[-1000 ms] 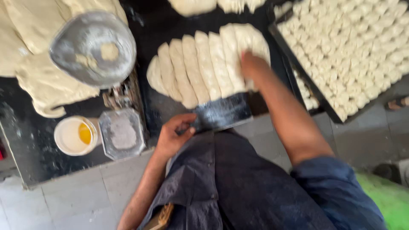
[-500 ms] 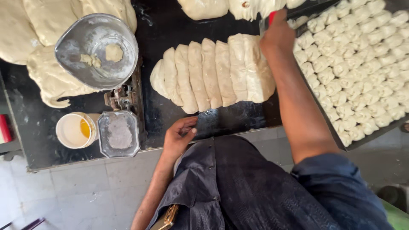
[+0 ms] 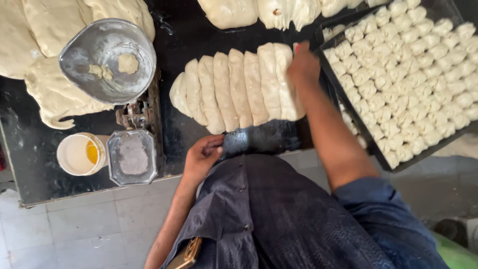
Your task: The person cuts a large dough mass into strips using a bench scraper, then pinches off small pieces, rolls them into balls, and places them on a tray. The person repeats this process, filling the tray with uniformly shaped dough balls.
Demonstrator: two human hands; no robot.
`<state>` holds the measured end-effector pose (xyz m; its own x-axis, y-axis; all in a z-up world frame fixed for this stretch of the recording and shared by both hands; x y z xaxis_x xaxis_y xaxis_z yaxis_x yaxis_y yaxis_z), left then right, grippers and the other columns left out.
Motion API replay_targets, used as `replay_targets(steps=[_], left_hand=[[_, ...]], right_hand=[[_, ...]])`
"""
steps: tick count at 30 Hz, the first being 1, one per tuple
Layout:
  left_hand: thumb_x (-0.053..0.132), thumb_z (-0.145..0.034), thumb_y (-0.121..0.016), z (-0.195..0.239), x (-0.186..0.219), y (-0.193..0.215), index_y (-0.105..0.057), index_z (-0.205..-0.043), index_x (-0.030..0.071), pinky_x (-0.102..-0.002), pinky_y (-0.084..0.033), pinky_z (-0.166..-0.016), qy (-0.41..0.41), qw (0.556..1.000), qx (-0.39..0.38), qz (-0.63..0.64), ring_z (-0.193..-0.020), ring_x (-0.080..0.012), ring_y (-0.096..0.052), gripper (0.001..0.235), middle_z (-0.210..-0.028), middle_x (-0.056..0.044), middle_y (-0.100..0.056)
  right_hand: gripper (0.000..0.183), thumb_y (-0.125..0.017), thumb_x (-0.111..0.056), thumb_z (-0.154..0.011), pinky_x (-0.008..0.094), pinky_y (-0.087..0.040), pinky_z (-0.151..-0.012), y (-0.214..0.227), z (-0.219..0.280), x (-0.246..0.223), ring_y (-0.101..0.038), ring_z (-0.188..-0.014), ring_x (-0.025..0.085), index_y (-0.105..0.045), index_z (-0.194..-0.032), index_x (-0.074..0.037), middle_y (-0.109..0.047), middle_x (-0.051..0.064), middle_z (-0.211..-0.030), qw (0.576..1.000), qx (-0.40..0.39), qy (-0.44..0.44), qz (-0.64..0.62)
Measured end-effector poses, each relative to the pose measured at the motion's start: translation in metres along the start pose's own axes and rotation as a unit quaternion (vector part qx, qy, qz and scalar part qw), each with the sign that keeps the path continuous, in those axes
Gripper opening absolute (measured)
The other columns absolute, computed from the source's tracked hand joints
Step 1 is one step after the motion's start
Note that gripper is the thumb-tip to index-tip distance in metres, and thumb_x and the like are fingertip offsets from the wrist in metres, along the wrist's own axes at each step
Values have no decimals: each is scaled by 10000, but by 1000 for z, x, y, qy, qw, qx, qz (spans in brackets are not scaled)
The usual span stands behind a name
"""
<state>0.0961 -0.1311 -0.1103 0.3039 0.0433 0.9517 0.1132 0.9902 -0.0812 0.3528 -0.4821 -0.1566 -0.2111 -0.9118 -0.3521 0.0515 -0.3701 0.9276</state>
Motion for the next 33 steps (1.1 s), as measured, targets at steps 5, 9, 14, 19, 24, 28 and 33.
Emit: replay_targets(steps=[5,9,14,19,24,28,33], left_hand=[[1,-891,-716,-3,22,3,-676,-1259,-16,-290,-552,-922,-47,994,-32,-98,-1083,-163,-692,371,-1188,-113,-737],[53,-912,-707,-9,2,14,-681,-1252,-7,-294,-567,-888,18,998,0,-52,-1031,-162,-707,347,-1150,-102,-750],[95,-908,-747,-4,-13,2,-678,-1241,-2,-292,-580,-872,-8,997,-45,-57,-1029,-159,-713,354,-1134,-110,-749],[120,-889,-769,5,-12,22,-713,-1196,17,-299,-590,-825,-1,997,35,-71,-964,-152,-720,329,-1038,-116,-767],[160,-902,-761,21,-24,32,-713,-1189,33,-293,-586,-837,22,994,80,-67,-947,-134,-719,317,-1020,-90,-763],[174,-915,-755,36,-46,40,-723,-1167,31,-282,-568,-861,23,987,149,-54,-948,-119,-717,291,-1030,-61,-776],[166,-932,-739,25,-73,47,-734,-1152,18,-276,-552,-848,46,986,154,-32,-940,-123,-694,265,-1018,-64,-769]], right_hand=[[408,-687,-101,-877,482,-565,-929,-4,32,2,-709,-1086,428,-606,-1248,47,-718,285,-1135,973,-186,7,134],[548,-693,-156,-902,483,-548,-903,10,86,6,-690,-1040,455,-459,-1348,62,-692,304,-1113,994,-63,-69,49],[547,-751,-364,-929,515,-553,-953,4,84,-2,-676,-1139,468,-592,-1248,51,-687,322,-1189,965,-205,46,158],[548,-663,-241,-974,567,-530,-879,-5,139,52,-668,-979,552,-439,-1327,113,-666,403,-1056,997,-35,-15,66],[570,-746,-137,-1021,504,-555,-905,36,130,80,-713,-1105,455,-404,-1420,84,-704,314,-1195,977,124,81,-152],[700,-656,-100,-1018,428,-491,-1066,47,83,48,-617,-1250,446,-197,-1519,71,-564,284,-1357,917,41,138,-373],[472,-688,-114,-1019,465,-412,-1152,-20,55,-117,-530,-1369,405,-552,-1461,-15,-567,244,-1451,929,-58,299,-210]])
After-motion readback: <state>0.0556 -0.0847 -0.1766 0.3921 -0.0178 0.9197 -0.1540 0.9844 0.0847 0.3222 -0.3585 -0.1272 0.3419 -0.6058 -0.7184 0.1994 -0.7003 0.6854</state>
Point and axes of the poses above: each hand's wrist, its own z-axis away from the middle knuckle, its own y-axis out of the back of the hand, x = y × z, the point moved 8 cm from there along -z, towards the middle knuckle
